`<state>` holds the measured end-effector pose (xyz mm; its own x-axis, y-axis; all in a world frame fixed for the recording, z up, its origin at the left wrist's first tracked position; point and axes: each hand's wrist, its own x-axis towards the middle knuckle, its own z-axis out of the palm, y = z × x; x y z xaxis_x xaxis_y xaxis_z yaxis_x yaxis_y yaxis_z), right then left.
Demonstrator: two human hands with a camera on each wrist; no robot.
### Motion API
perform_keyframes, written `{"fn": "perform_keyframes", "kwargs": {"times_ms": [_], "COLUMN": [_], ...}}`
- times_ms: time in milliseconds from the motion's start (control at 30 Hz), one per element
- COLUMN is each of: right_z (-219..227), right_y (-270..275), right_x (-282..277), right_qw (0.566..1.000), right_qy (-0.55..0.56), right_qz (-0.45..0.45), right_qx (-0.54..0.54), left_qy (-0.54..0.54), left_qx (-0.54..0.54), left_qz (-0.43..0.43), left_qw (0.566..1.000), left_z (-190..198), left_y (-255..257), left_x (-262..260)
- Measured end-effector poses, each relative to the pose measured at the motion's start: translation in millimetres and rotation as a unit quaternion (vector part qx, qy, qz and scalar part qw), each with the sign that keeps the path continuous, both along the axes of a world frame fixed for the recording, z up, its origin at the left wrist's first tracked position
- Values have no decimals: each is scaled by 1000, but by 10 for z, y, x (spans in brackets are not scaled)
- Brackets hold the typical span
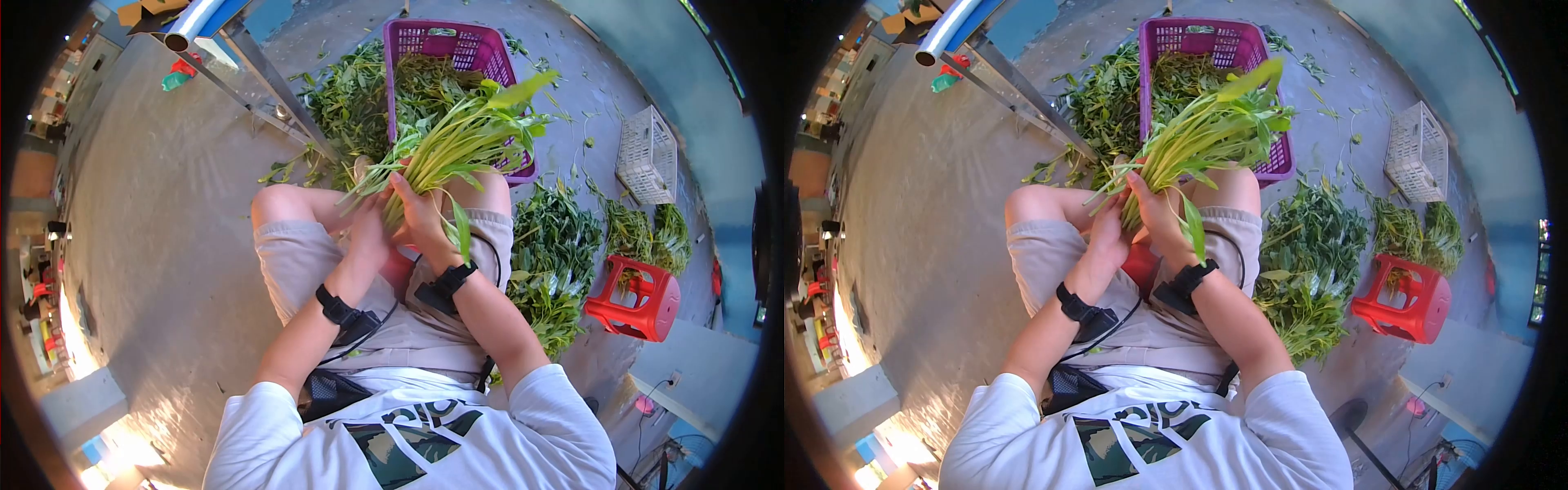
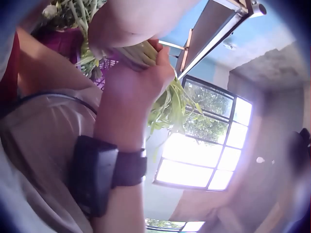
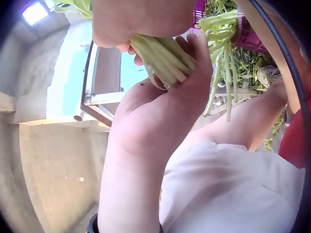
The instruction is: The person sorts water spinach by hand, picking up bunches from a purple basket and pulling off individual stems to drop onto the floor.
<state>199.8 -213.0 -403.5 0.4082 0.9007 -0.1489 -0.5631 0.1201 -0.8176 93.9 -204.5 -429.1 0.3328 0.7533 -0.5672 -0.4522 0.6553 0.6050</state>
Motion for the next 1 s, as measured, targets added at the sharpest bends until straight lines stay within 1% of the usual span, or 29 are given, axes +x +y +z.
{"fn": "perform_keyframes", "kwargs": {"times_ms": [100,200,300,400,500,533,600,700,800,833,900,1000], "right_z": [21,-76,-13,11,93,113,141,67,62,66,76,4], "right_y": [5,21,-29,-25,-38,-47,-57,-57,-55,-57,-59,-26], "right_x": [83,147,225,225,171,165,159,177,172,176,179,213], "right_qw": [1000,998,998,997,997,997,996,999,999,998,998,999], "right_qy": [2,6,49,65,59,64,74,26,32,41,59,30], "right_qz": [-11,-50,-11,-5,-4,0,7,16,20,16,9,-6], "right_qx": [11,-37,-34,-38,-46,-47,-48,-41,-40,-38,-34,-32], "left_qy": [91,133,73,126,163,128,59,54,58,74,108,190], "left_qx": [86,202,301,305,303,274,214,204,287,300,324,368], "left_qz": [-24,-148,-234,-266,-265,-264,-259,-312,-281,-279,-274,-250], "left_qw": [992,959,922,906,901,916,940,927,914,909,899,875], "left_z": [-87,85,220,78,-103,-39,217,385,365,327,179,-127], "left_y": [-1,61,59,73,81,67,22,12,-11,-12,-17,-30], "left_x": [-18,-97,-188,-208,-206,-189,-151,-147,-103,-104,-119,-147]}}
